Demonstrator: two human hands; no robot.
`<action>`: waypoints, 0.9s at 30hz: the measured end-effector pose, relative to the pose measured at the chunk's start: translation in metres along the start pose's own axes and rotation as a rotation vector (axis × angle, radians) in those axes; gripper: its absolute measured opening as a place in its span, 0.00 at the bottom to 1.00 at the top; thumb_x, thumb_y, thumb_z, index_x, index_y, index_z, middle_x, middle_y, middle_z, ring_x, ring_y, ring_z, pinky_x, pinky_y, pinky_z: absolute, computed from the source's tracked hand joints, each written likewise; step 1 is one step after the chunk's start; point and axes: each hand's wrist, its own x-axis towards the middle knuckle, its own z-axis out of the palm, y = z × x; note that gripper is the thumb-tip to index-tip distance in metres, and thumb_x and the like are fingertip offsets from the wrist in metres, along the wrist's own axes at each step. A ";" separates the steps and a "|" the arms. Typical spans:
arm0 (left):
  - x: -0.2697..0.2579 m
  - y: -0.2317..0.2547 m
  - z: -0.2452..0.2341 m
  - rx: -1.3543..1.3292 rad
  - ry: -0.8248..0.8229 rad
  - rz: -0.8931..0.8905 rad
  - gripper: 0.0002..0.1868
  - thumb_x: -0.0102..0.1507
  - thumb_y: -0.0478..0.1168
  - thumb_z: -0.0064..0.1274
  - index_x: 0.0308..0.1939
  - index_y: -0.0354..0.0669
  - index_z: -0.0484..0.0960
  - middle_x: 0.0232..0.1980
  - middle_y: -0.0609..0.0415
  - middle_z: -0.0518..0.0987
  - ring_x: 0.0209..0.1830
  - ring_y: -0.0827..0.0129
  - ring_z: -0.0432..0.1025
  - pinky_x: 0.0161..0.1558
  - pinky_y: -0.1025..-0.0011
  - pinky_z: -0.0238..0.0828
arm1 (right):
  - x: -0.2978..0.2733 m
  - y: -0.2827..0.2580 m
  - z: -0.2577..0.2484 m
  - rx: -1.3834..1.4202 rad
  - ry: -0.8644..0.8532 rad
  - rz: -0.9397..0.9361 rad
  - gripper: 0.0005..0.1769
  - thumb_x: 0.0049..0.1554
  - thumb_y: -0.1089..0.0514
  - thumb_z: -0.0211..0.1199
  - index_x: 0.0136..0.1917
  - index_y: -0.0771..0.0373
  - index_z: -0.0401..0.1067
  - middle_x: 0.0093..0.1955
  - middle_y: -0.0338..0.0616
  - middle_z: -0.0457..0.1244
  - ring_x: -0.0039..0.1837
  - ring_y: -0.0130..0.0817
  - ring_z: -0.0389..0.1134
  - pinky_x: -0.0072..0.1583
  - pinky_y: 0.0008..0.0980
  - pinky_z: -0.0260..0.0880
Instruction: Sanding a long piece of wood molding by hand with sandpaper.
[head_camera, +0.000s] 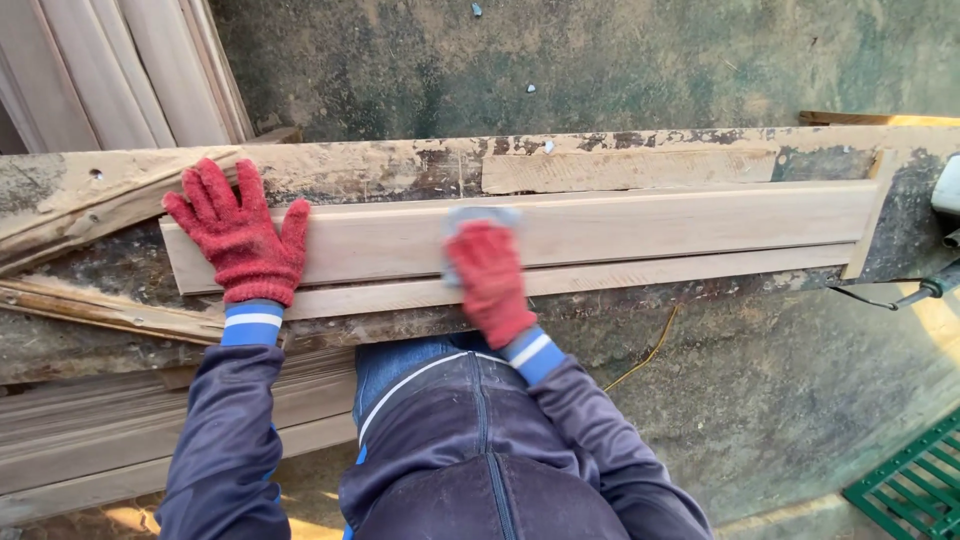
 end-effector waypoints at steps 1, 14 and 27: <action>-0.002 0.002 0.000 -0.001 0.002 -0.004 0.47 0.80 0.69 0.45 0.88 0.42 0.49 0.84 0.37 0.33 0.84 0.38 0.27 0.76 0.29 0.16 | 0.010 0.011 -0.001 0.001 0.000 -0.004 0.31 0.61 0.70 0.56 0.77 0.62 0.61 0.81 0.52 0.53 0.82 0.47 0.51 0.82 0.43 0.44; 0.000 0.007 -0.002 -0.055 0.054 0.032 0.46 0.79 0.65 0.47 0.88 0.36 0.55 0.83 0.34 0.35 0.82 0.35 0.29 0.74 0.27 0.17 | 0.059 0.068 -0.057 0.187 0.012 -0.240 0.38 0.57 0.74 0.56 0.78 0.54 0.58 0.79 0.49 0.55 0.81 0.48 0.54 0.83 0.47 0.51; -0.002 0.009 0.000 -0.005 0.065 0.022 0.45 0.79 0.67 0.46 0.87 0.41 0.50 0.84 0.35 0.37 0.84 0.37 0.30 0.75 0.28 0.17 | 0.059 0.135 -0.036 0.339 0.117 -0.207 0.31 0.55 0.71 0.64 0.70 0.56 0.72 0.79 0.45 0.58 0.82 0.44 0.54 0.85 0.46 0.42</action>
